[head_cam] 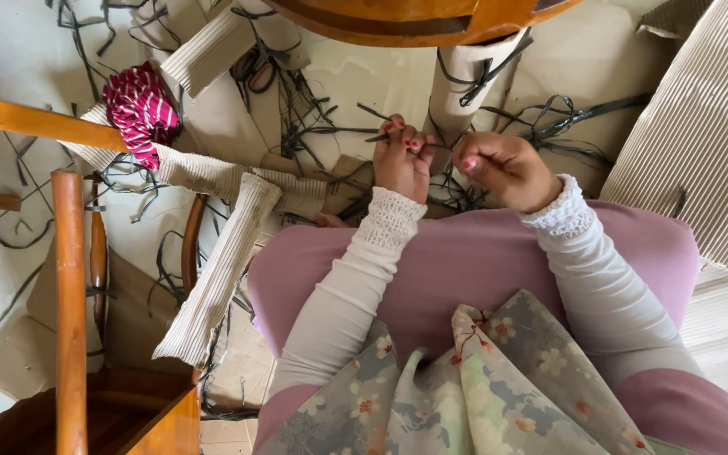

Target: Wrapping wooden furniture legs with corrugated cardboard and securing them with plastic ties for protection.

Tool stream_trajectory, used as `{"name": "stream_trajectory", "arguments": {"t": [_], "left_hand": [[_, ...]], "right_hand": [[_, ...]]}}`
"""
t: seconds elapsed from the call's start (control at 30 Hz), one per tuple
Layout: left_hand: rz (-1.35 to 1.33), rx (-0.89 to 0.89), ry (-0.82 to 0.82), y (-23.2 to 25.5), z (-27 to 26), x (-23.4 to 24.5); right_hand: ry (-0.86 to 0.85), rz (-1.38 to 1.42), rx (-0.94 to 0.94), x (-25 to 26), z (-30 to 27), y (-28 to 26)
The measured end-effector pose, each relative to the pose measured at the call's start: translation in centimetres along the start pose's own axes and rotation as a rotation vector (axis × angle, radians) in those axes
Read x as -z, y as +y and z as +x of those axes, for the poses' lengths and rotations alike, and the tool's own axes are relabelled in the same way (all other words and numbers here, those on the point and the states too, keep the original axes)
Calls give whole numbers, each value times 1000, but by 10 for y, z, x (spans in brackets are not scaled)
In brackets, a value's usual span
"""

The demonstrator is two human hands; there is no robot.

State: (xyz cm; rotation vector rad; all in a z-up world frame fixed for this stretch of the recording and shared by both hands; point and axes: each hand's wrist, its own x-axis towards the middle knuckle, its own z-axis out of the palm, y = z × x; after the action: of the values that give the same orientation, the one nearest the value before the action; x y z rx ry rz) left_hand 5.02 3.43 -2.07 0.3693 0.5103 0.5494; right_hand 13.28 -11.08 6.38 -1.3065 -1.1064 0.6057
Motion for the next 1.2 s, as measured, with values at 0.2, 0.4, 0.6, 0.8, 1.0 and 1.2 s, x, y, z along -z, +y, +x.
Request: {"name": "stream_trajectory", "arguments": {"t": [0.2, 0.4, 0.6, 0.8, 1.0, 1.2], "left_hand": [[-5, -72, -58, 20, 18, 1], [23, -122, -31, 26, 19, 8], [134, -153, 144, 25, -6, -3], [420, 39, 46, -18, -24, 8], [643, -293, -15, -21, -20, 2], [975, -712, 27, -7, -31, -36]], "right_hand": [[-9, -539, -48, 32, -11, -3], [249, -860, -84, 40, -9, 63], [338, -864, -71, 36, -8, 85], [396, -708, -94, 27, -6, 80], [406, -610, -45, 25, 0, 81], [392, -556, -94, 26, 0, 82]]}}
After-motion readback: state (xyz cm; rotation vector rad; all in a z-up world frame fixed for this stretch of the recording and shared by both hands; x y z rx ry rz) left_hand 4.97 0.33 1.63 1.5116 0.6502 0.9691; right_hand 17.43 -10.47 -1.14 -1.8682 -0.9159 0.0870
